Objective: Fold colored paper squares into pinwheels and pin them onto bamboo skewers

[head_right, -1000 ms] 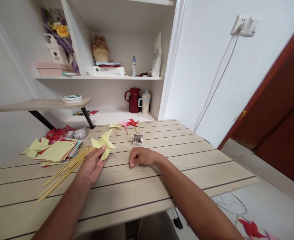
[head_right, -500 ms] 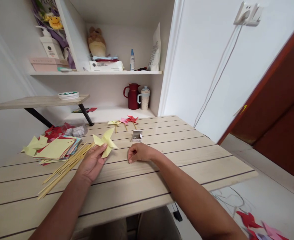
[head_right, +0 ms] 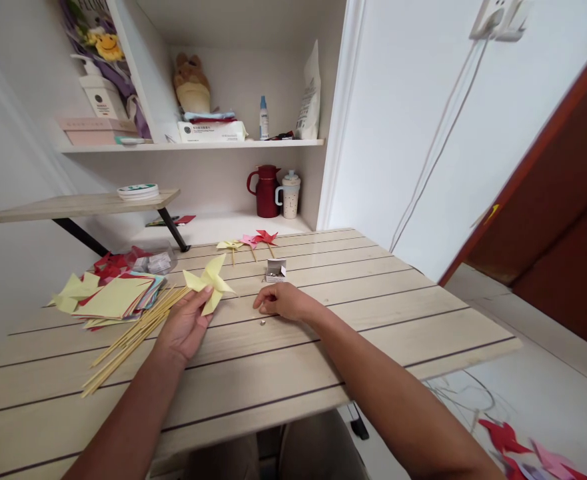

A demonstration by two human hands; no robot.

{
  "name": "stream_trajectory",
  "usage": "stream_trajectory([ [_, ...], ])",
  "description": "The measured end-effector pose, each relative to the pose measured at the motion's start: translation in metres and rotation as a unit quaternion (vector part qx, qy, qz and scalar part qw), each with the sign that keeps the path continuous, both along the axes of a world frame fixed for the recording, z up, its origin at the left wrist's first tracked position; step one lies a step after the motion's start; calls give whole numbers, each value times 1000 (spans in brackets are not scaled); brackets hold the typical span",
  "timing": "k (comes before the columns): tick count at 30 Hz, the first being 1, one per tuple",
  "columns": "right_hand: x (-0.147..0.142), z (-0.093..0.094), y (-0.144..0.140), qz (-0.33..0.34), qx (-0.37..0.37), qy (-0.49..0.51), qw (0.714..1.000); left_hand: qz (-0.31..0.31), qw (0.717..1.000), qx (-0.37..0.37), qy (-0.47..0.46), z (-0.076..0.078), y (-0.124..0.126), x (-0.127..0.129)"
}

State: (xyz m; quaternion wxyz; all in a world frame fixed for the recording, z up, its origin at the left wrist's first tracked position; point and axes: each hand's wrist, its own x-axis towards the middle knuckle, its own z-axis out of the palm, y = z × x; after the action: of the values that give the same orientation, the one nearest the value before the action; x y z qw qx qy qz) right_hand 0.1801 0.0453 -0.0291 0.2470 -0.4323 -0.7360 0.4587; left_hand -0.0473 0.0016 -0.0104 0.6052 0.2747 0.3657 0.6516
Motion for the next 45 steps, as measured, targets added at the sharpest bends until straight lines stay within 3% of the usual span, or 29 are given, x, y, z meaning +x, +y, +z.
stream_trajectory([
  [4, 3, 0, -5, -14, -10, 9, 1000, 48, 999, -14, -8, -2, 3, -2],
  [7, 8, -2, -16, -20, 3, 10, 1000, 46, 999, -23, -3, -4, 4, -1],
  [11, 16, -9, -39, -82, 87, -4, 993, 42, 999, -20, 13, -7, 3, 2],
  [18, 10, -17, -46, -131, 101, -4, 986, 38, 998, -27, 47, -8, 3, 4],
  [27, -1, -17, -46, -119, 132, -44, 983, 41, 998, -36, 45, -9, 3, 6],
  [45, -2, -14, -46, -109, 139, -22, 984, 27, 998, -30, 55, -12, 4, 4],
])
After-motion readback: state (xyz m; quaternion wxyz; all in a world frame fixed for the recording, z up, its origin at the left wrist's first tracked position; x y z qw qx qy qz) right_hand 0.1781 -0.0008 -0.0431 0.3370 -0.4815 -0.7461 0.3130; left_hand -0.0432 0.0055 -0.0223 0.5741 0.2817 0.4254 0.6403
